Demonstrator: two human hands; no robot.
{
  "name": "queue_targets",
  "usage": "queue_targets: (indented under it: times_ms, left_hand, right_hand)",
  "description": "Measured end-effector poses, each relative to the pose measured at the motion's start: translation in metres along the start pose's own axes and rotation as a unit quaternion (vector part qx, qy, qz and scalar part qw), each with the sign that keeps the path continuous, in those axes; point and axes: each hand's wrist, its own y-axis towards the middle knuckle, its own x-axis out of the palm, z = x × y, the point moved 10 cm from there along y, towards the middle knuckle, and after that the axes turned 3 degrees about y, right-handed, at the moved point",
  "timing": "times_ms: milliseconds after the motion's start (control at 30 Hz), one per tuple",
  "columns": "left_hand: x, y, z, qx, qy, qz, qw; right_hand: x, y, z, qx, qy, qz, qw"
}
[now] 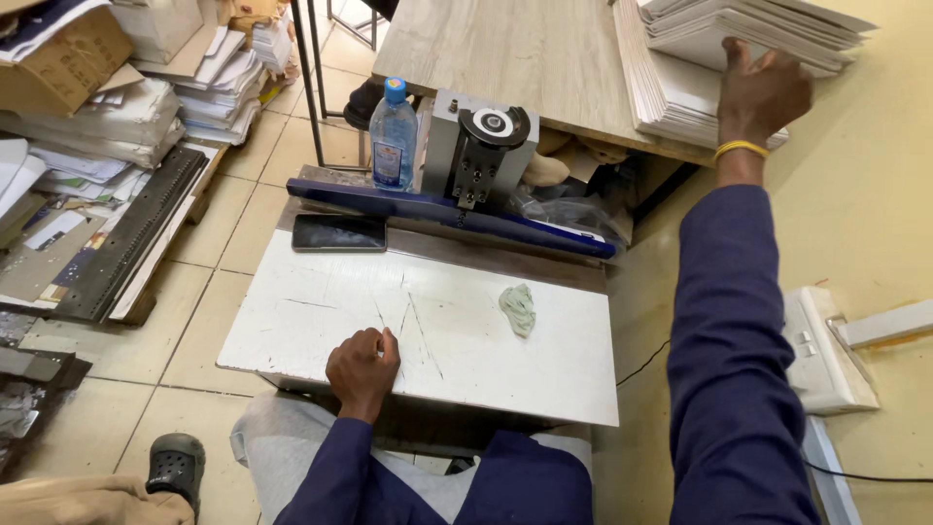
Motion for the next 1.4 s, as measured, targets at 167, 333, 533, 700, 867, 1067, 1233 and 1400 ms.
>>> queue_targets:
  times_ms: [167,333,533,700,867,1067,1233,1400]
  left_hand:
    - [-0.001,-0.003,-0.004,-0.016,-0.003,-0.008,1.0]
    - [0.0,-0.003,-0.004,-0.013,0.008,-0.004,1.0]
    - [-0.002,-0.003,-0.004,-0.015,-0.001,0.005,1.0]
    - [-0.007,-0.001,-0.009,-0.028,-0.012,0.008,1.0]
    - [-0.006,0.002,-0.005,-0.045,-0.022,-0.021,0.999]
    - [0.0,-0.001,-0.002,-0.046,-0.018,-0.055,0.997]
    - [0.026,-0.036,0.073,-0.004,-0.235,-0.179,0.955]
    - [0.0,-0.091,0.245,-0.009,-0.642,-0.428,0.636]
  right_hand:
    - [0.019,-0.047,-0.03,0.44,0.536,-0.255,0.674]
    - [-0.04,-0.051,-0.071,0.567,0.75,-0.147,0.306]
    - [0.097,-0.088,0.008,0.712,0.52,-0.15,0.447]
    - [0.03,-0.065,-0.019,0.687,0.578,-0.132,0.42]
    - [-0.056,-0.022,-0.001,0.613,0.669,-0.088,0.411]
    - [-0.174,0.019,0.008,0.46,0.733,-0.169,0.472]
    - [-0.287,0.018,0.004,0.354,0.787,-0.141,0.485]
    - [-0.379,-0.038,-0.043,0.353,0.848,-0.195,0.345]
